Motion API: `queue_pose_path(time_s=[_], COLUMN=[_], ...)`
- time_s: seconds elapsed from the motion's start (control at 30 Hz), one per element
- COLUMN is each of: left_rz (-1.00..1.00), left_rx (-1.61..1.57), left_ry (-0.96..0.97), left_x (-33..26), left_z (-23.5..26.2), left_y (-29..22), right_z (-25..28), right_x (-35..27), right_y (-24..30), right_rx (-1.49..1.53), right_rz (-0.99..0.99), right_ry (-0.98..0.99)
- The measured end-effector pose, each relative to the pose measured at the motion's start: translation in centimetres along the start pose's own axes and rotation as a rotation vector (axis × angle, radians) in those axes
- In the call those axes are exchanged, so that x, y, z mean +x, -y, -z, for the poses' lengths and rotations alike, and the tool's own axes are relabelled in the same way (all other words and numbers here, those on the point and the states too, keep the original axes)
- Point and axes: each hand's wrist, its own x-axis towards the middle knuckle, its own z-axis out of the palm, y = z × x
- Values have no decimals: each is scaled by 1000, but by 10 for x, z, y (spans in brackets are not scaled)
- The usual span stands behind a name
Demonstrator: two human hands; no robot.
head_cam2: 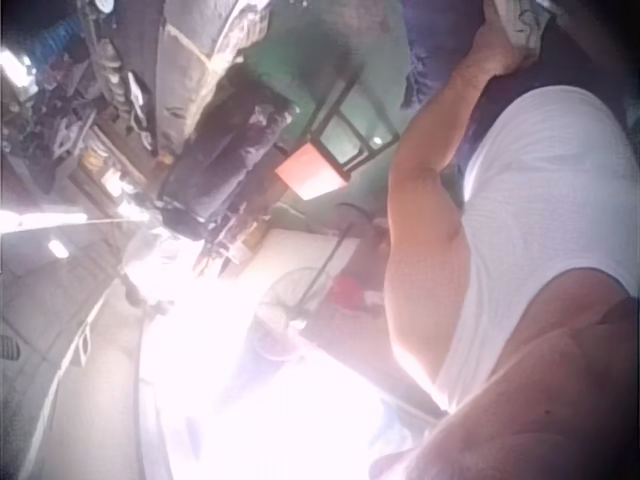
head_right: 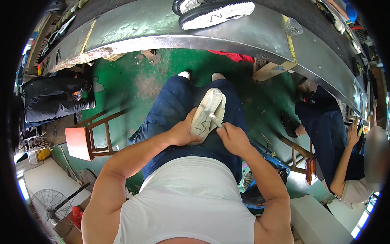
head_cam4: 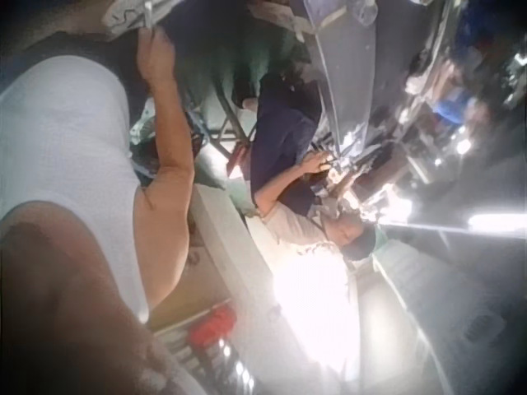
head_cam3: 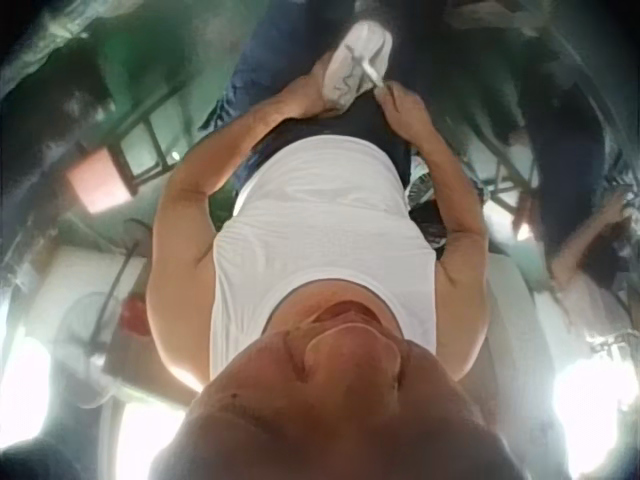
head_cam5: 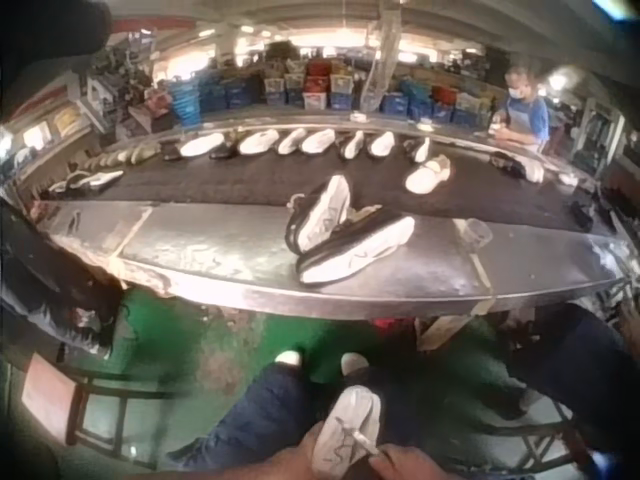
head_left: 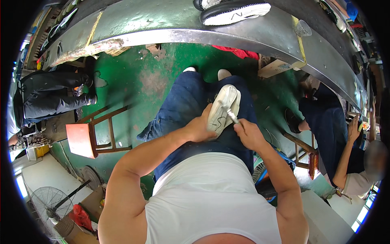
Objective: Trim excess material from the soles of shoes using specialized trimming pliers at an assembly line.
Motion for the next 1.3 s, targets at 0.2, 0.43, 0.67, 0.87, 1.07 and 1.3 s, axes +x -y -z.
queue_pose_path(time_s=[0.2, 0.43, 0.67, 0.87, 1.07, 1.3], left_rz=[-306, -398, 108, 2, 42, 43], left_rx=[640, -423, -1106, -1017, -942, -1197], left_ry=[-188, -202, 110, -26, -130, -61], left_x=[-28, 30, 76, 62, 48, 38], left_z=[88, 81, 8, -13, -30, -26], left_y=[-71, -97, 13, 23, 15, 17], right_z=[-19, -13, 33, 43, 49, 47], right_x=[-35, -31, -39, -22, -6, 24], right_y=[-34, -30, 1, 26, 32, 51], right_rx=[612, 598, 317, 204, -181, -246], right_rz=[-134, -187, -145, -223, 111, -93], right_ry=[-243, -217, 19, 328, 78, 364])
